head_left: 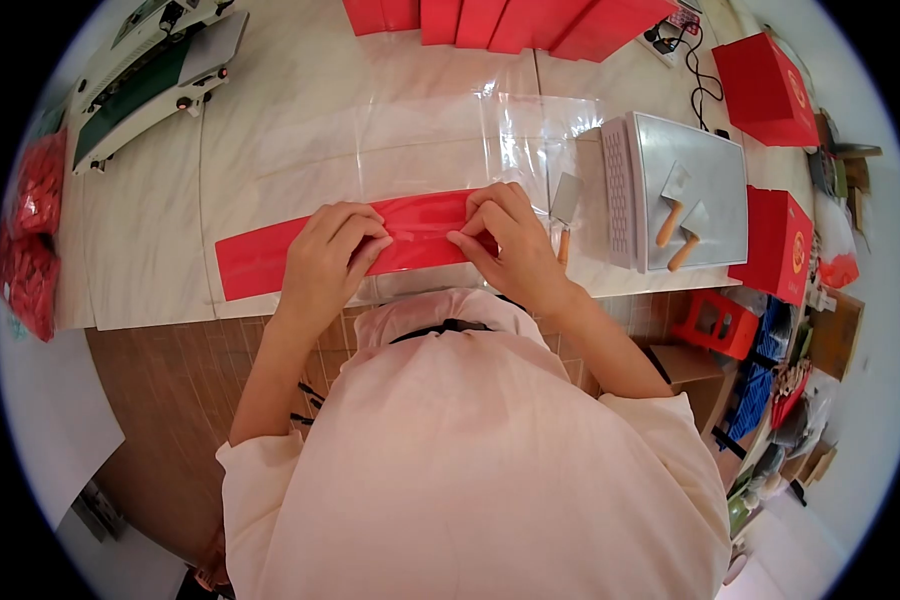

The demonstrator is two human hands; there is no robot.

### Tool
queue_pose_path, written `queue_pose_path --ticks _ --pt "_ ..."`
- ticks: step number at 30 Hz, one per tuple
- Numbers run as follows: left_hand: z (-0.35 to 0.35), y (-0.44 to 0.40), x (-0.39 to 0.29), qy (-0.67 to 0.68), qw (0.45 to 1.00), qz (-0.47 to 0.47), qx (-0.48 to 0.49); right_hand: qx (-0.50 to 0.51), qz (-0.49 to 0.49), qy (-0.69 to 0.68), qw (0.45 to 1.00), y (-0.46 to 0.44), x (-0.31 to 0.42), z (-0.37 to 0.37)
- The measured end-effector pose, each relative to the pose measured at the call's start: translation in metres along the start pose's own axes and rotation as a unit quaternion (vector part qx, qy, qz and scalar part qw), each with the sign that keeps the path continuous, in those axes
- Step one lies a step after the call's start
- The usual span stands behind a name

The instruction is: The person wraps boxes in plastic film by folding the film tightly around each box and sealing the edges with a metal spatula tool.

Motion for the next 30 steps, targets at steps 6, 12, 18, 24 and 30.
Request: queue_pose_path --ticks 6,12,18,24,30 --pt "0.0 0.002 0.006 0.025 0.999 0.046 0.002 -0.128 -0.006 0.207 0.97 0.006 -0.018 0.053" --pt "0.005 0.008 0.019 0.051 0.996 0.066 -0.001 -0.365 -0.335 0.401 0.77 0.118 -0.131 0.244" --pt "0.064 0.02 0.057 0.02 0.987 0.101 -0.127 -0.194 -0.54 0.597 0.561 0.243 -0.226 0.31" --pt "0.137 0.057 0.102 -0.06 0.962 0.159 -0.211 -0.032 -0.459 0.666 0.586 0.291 -0.335 0.334" --pt "0.171 0.085 0.126 -0.064 0.945 0.221 -0.232 -0.333 -0.433 0.371 0.751 0.254 -0.26 0.322"
Point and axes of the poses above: each hand's wrist, its own y-axis away from the middle knuckle, its own z-axis out of the back of the hand, x = y × z, the point moved 10 cm from there along -y, towards the middle knuckle, and after that the axes turned 8 degrees about -x, right-handed, at the moved point
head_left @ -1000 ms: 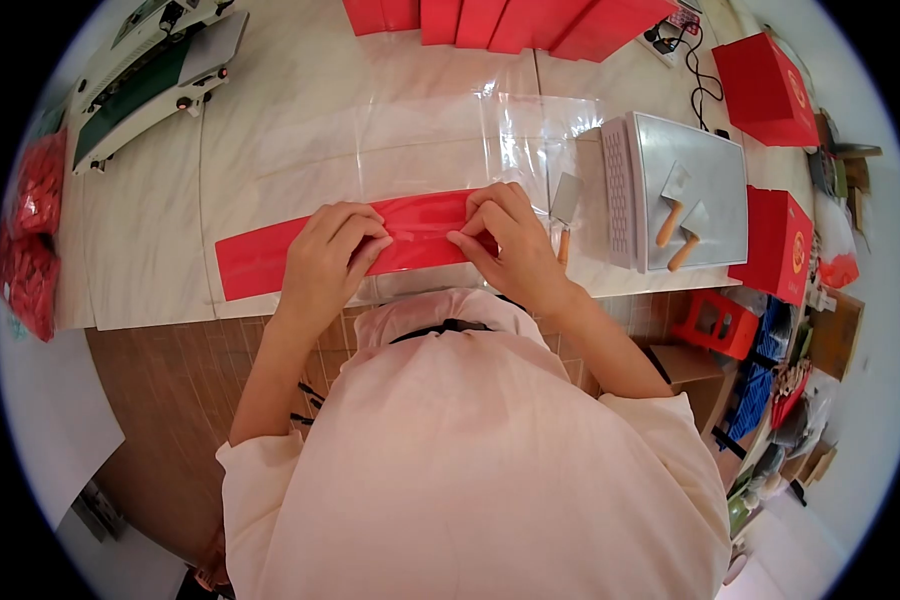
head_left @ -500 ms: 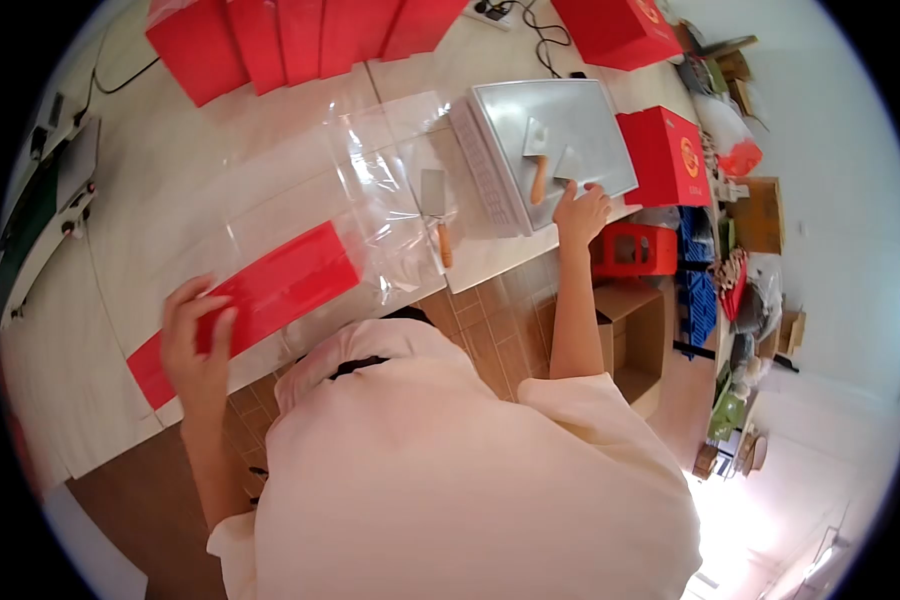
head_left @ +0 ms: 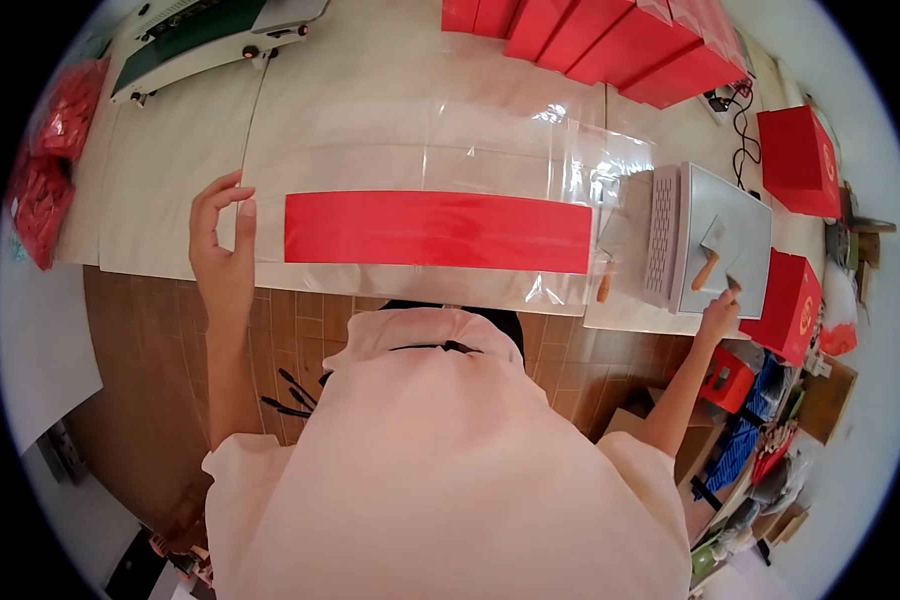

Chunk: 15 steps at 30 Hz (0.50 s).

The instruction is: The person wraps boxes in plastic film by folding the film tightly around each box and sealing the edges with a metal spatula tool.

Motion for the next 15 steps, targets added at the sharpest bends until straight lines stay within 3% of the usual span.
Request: queue_pose_path --ticks 2,4,5,6,7,8,10,15 --pt "-0.007 0.002 0.006 -0.017 0.999 -0.024 0.029 0.062 -0.081 -0.176 0.979 0.092 0.131 0.038" --pt "-0.02 0.004 -0.001 -0.028 0.996 -0.054 0.068 0.134 -0.047 -0.282 0.949 0.184 0.232 0.054" --pt "-0.03 0.007 -0.015 -0.047 0.99 -0.104 0.088 0.212 -0.181 -0.373 0.885 0.232 0.236 0.039" --pt "-0.039 0.013 -0.028 -0.065 0.98 -0.153 0.108 0.309 -0.17 -0.408 0.842 0.281 0.271 0.037" --pt "-0.045 0.017 -0.032 -0.05 0.98 -0.151 0.12 0.362 0.054 -0.299 0.881 0.312 0.325 0.047" --pt "-0.048 0.019 -0.033 -0.038 0.978 -0.16 0.125 0.341 0.275 -0.208 0.875 0.349 0.376 0.063" --pt "-0.058 0.023 -0.034 -0.06 0.972 -0.181 0.134 0.446 0.247 -0.226 0.83 0.38 0.401 0.053" --pt "-0.071 0.025 -0.028 -0.075 0.969 -0.183 0.147 0.433 0.348 -0.078 0.828 0.41 0.419 0.044"
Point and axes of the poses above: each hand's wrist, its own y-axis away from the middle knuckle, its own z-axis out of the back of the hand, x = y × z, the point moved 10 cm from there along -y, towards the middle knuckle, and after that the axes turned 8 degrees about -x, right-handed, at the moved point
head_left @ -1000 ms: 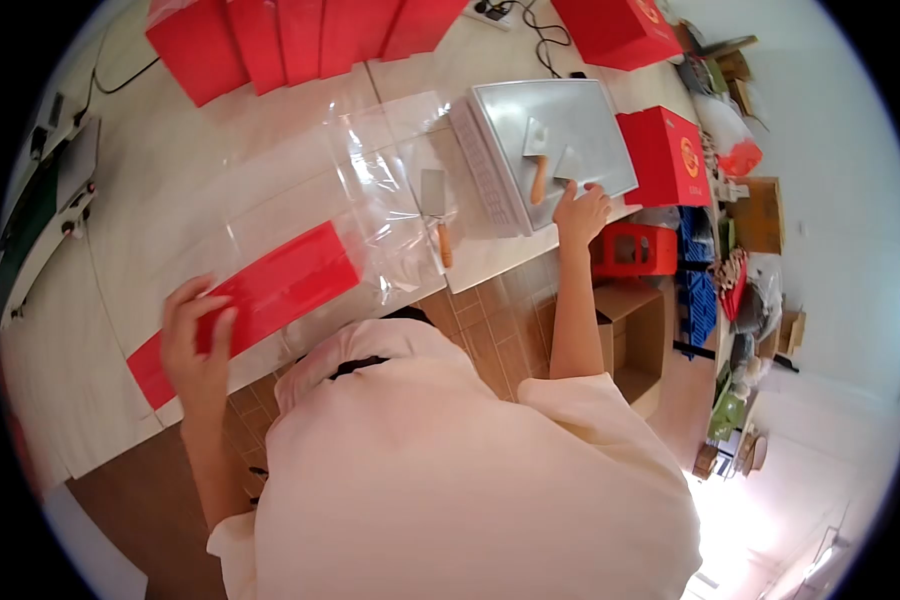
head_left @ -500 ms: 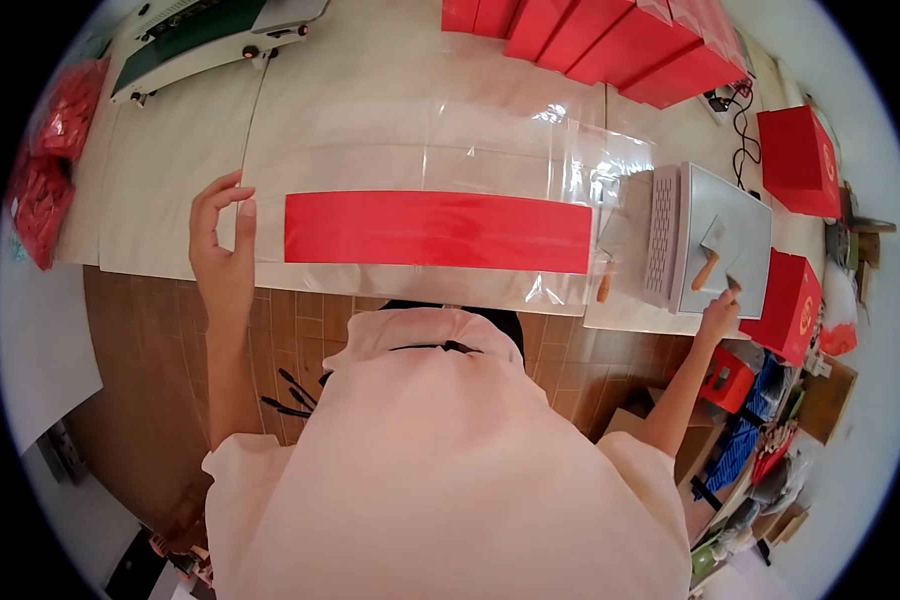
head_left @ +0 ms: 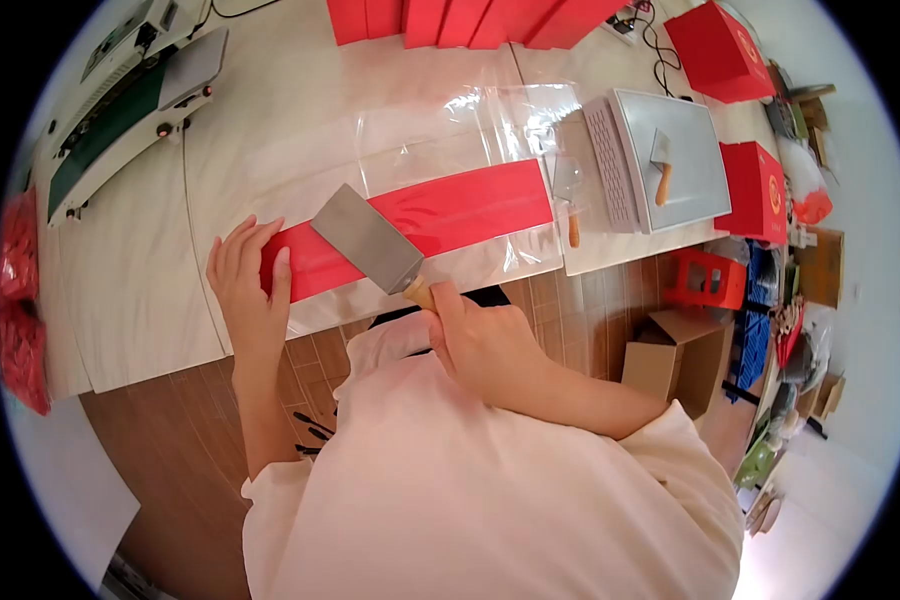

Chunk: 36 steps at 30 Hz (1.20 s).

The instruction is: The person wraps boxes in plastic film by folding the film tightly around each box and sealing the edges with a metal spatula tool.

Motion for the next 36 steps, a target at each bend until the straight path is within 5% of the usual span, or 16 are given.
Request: queue_pose_path --ticks 4,10,16,29,36 --pt "-0.002 -0.002 -0.001 -0.004 1.0 -0.011 0.028 -0.001 -0.009 0.149 0.989 0.007 0.002 0.009" --pt "-0.003 -0.002 -0.002 0.0 0.999 -0.016 0.034 0.001 -0.154 0.168 0.974 0.019 -0.039 0.04" --pt "-0.004 -0.001 0.001 0.002 0.999 -0.017 0.033 -0.059 -0.166 0.251 0.952 0.033 -0.07 0.065" --pt "-0.003 0.0 0.001 0.014 1.0 -0.017 0.01 -0.084 -0.246 0.203 0.944 0.051 -0.104 0.088" --pt "0.004 0.0 -0.007 -0.013 1.0 -0.025 -0.008 -0.254 -0.272 0.197 0.907 0.074 -0.129 0.164"
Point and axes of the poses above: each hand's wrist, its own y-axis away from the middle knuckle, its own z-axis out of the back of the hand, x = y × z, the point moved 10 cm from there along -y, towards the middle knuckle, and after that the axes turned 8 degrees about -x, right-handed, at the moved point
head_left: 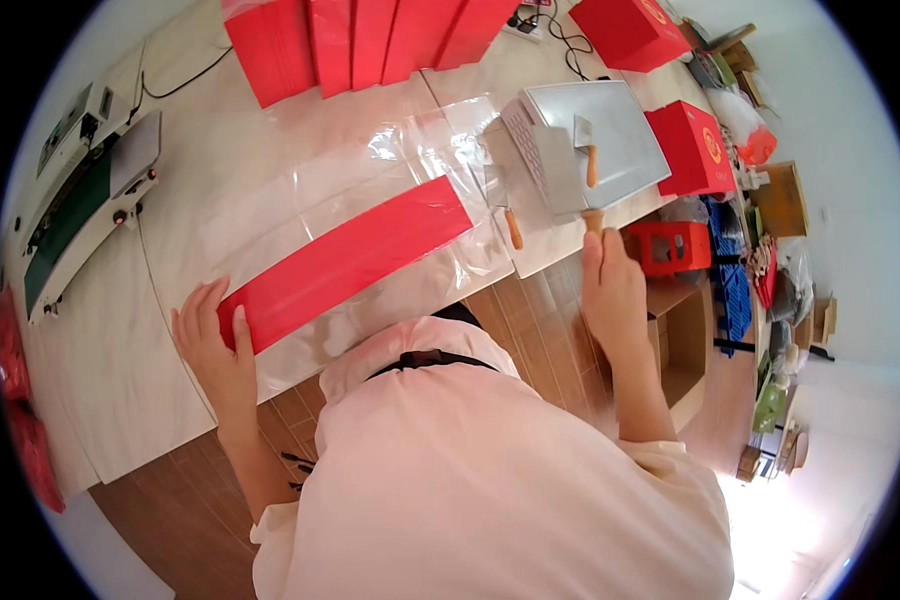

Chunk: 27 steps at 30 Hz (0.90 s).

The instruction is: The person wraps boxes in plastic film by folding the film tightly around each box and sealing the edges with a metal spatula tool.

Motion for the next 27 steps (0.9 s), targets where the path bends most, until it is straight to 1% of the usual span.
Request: queue_pose_path --ticks 2,4,6,9,10,12,14,15,17,18,19,20,21,22,23,24,25,26,27 --pt "0.003 -0.001 -0.005 -0.027 0.999 -0.02 -0.013 -0.022 -0.02 0.021 0.999 -0.016 -0.03 0.002" --pt "0.005 -0.003 -0.013 -0.017 0.999 -0.026 -0.02 -0.064 -0.027 0.059 0.996 -0.035 -0.07 -0.006" --pt "0.007 -0.004 -0.019 -0.007 0.999 -0.033 -0.029 -0.047 -0.096 0.04 0.993 -0.056 -0.129 -0.03" --pt "0.007 -0.006 -0.022 -0.005 0.999 -0.035 -0.028 -0.062 -0.112 0.02 0.992 -0.088 -0.228 -0.075" --pt "0.007 -0.005 -0.022 -0.007 0.999 -0.029 -0.025 -0.062 -0.097 0.037 0.993 -0.099 -0.261 -0.096" --pt "0.007 -0.007 -0.024 -0.019 0.999 -0.019 -0.021 -0.055 -0.077 0.048 0.994 -0.118 -0.311 -0.13" --pt "0.009 -0.005 -0.026 -0.023 1.0 -0.015 -0.016 -0.032 -0.147 0.058 0.987 -0.132 -0.354 -0.163" --pt "0.01 -0.005 -0.028 -0.039 0.999 -0.008 -0.013 0.012 -0.177 0.063 0.982 -0.139 -0.364 -0.177" --pt "0.009 -0.006 -0.037 -0.035 0.999 0.025 -0.01 0.025 -0.139 0.095 0.985 -0.15 -0.363 -0.192" --pt "0.01 -0.008 -0.046 -0.028 0.999 0.014 -0.012 0.029 -0.144 0.068 0.987 -0.159 -0.401 -0.218" --pt "0.01 -0.009 -0.05 -0.046 0.999 0.023 -0.011 0.032 -0.15 0.041 0.987 -0.165 -0.429 -0.25" --pt "0.008 -0.01 -0.057 -0.038 0.999 0.018 -0.009 0.043 -0.136 0.073 0.987 -0.168 -0.416 -0.25" --pt "0.005 -0.012 -0.065 -0.028 1.0 0.011 -0.006 0.052 -0.124 0.106 0.985 -0.169 -0.401 -0.235" --pt "0.003 -0.015 -0.074 -0.028 1.0 0.002 -0.01 0.068 -0.233 0.029 0.97 -0.163 -0.39 -0.22" --pt "-0.001 -0.017 -0.08 -0.037 0.999 0.005 -0.01 0.083 -0.34 -0.045 0.936 -0.151 -0.381 -0.215" --pt "-0.006 -0.02 -0.085 -0.01 1.0 0.018 -0.004 0.056 -0.329 0.032 0.942 -0.156 -0.392 -0.213" --pt "-0.012 -0.023 -0.09 0.019 0.999 0.03 0.0 0.06 -0.326 0.029 0.943 -0.154 -0.378 -0.209" --pt "-0.015 -0.028 -0.1 0.021 1.0 0.016 -0.007 -0.095 -0.184 0.094 0.974 -0.165 -0.321 -0.159" --pt "-0.019 -0.032 -0.103 0.018 1.0 0.02 -0.01 -0.247 -0.032 0.153 0.956 -0.161 -0.252 -0.112"
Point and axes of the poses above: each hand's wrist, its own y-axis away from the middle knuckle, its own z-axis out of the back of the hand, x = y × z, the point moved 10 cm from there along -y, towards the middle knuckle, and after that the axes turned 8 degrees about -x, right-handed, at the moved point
